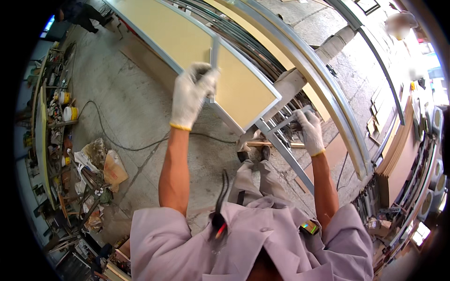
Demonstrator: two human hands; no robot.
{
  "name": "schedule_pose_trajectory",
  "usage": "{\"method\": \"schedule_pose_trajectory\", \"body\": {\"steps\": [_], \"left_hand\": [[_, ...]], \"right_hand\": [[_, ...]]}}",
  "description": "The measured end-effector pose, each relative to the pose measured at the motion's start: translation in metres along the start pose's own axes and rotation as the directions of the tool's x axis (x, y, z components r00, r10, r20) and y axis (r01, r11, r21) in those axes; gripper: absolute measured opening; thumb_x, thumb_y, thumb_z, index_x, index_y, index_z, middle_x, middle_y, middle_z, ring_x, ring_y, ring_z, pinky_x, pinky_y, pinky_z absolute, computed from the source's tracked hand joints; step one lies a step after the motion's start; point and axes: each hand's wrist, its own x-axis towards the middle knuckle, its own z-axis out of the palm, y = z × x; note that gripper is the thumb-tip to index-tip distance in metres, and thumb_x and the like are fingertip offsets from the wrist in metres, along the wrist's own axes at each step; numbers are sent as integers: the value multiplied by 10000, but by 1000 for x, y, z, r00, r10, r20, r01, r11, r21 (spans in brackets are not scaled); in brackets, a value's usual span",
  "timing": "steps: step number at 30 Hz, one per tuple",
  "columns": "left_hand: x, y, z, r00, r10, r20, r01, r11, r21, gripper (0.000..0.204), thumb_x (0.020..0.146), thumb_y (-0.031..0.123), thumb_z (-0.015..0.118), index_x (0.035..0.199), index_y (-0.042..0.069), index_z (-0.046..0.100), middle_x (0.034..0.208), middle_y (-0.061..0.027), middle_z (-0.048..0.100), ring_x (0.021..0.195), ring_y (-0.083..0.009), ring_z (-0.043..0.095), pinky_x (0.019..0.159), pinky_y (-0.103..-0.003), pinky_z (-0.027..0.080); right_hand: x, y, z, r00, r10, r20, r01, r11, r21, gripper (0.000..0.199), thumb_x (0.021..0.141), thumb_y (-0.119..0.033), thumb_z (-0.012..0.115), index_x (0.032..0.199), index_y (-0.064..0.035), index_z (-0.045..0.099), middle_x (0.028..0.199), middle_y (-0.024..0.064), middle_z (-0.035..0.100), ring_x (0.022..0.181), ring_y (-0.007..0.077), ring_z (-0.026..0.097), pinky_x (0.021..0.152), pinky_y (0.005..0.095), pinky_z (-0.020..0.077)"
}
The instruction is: The person assembles a window frame by inserting metal strips into the frame profile, applying sealant with a caulking gun, and securing components with a pneumatic nail gun. The person handles metal strips, a sealant tube, and a nail gun while working on a large frame structure.
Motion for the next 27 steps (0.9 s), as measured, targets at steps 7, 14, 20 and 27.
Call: {"method": "schedule_pose_trajectory", "body": {"steps": [7, 14, 20, 27], "left_hand": [[-19, -34, 64, 994, 44, 99, -50, 997, 60, 227, 942, 76, 691, 1151, -11, 681, 934, -56, 715, 836, -94, 648, 778, -255, 540], [-23, -40, 61, 988, 146, 47, -153, 932, 328, 232, 924, 43, 668, 1154, 19, 690, 919, -106, 732, 868, -165, 716, 798, -305, 562], [-21, -38, 63, 980, 192, 60, -199, 893, 403, 224, 935, 42, 657, 1155, 33, 693, 935, -110, 730, 879, -196, 732, 795, -328, 571], [-19, -34, 64, 970, 238, 55, -236, 860, 452, 228, 938, 153, 707, 1118, 12, 693, 874, -126, 741, 828, -186, 726, 741, -303, 565]], "right_hand": [[24, -134, 63, 741, -574, 349, 665, 702, -256, 162, 920, -158, 698, 928, -9, 633, 850, 121, 687, 756, 253, 668, 675, 354, 522], [55, -127, 87, 563, -620, 546, 819, 507, -270, 195, 893, -190, 711, 939, -18, 631, 850, 164, 649, 831, 372, 664, 714, 420, 529], [55, -127, 84, 547, -624, 559, 821, 531, -210, 172, 907, -184, 686, 967, -26, 655, 865, 139, 664, 841, 353, 674, 737, 409, 548], [59, -127, 79, 549, -617, 563, 824, 511, -244, 178, 898, -168, 696, 994, -21, 667, 895, 147, 676, 839, 334, 686, 739, 384, 551]]}}
